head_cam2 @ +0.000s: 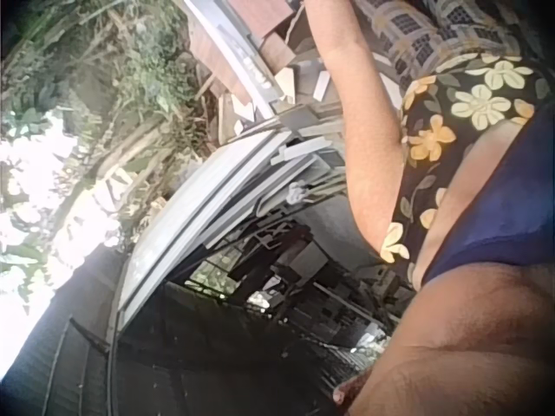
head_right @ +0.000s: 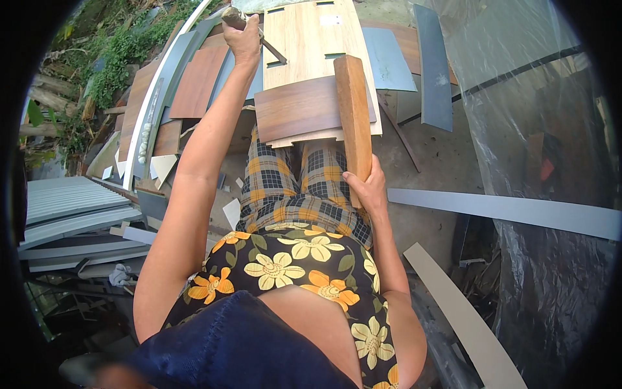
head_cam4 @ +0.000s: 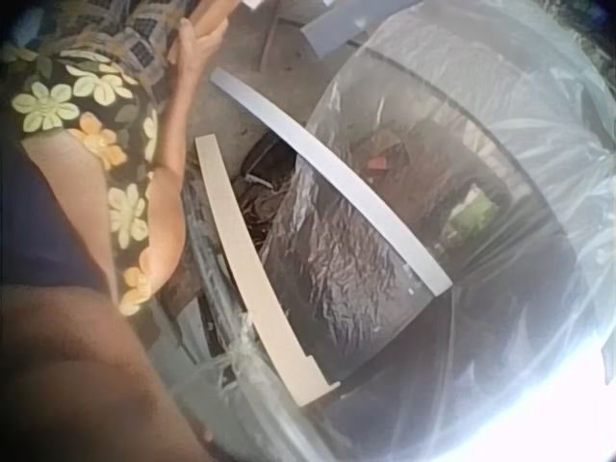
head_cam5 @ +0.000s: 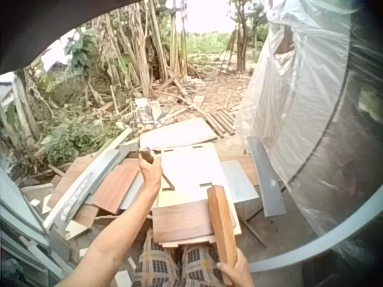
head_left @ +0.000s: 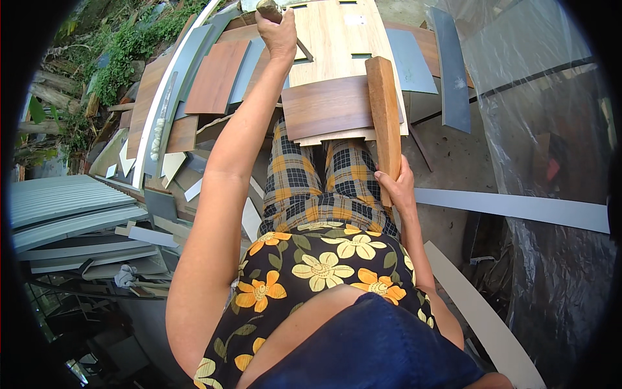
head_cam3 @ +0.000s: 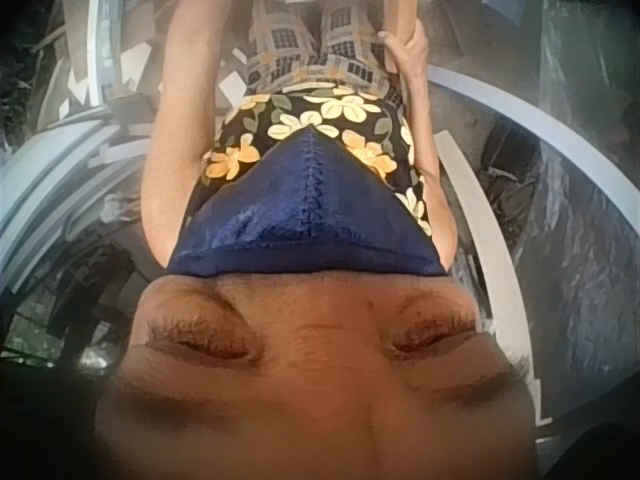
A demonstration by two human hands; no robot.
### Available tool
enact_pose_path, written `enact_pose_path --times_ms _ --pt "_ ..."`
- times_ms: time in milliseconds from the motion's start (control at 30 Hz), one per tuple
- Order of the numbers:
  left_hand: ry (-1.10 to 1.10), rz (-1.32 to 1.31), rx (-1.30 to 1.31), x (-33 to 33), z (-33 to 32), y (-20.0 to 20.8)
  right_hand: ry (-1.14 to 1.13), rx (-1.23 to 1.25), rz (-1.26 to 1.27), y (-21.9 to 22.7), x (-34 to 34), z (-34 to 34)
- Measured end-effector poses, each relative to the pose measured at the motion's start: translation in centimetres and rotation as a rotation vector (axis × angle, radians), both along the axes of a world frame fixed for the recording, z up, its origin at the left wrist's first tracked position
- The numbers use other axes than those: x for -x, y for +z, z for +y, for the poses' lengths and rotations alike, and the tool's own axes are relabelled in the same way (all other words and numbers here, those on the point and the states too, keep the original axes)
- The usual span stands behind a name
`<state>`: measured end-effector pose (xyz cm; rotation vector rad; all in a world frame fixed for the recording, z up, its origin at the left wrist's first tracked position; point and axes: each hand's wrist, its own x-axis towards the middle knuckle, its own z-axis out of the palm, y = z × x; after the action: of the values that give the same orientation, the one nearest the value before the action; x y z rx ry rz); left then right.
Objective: The person is using a chisel and a wooden block as a mallet to carve rectangular notches into a wooden panel.
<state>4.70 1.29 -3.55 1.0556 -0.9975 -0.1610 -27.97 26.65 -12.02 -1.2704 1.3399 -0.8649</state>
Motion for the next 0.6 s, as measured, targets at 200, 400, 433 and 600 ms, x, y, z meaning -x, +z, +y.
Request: enact_pose_path --times_ms 200,400,433,600 --pt "-0.274 0.189 -0.029 -0.8 0.5 0.5 0.000 0.016 0.003 0.5 -0.1 0.0" --pt "-0.243 0.066 -0.021 0.2 1.9 1.3 -0.005 0.023 -0.007 0.2 -0.1 0.0" --pt "-0.247 0.022 -0.034 0.1 2.0 1.4 0.001 0.024 -0.005 0.3 -0.2 0.0" --pt "-0.232 -0.150 -0.082 0.7 2.7 1.8 -0.004 0.037 -0.008 0.5 -0.2 0.1"
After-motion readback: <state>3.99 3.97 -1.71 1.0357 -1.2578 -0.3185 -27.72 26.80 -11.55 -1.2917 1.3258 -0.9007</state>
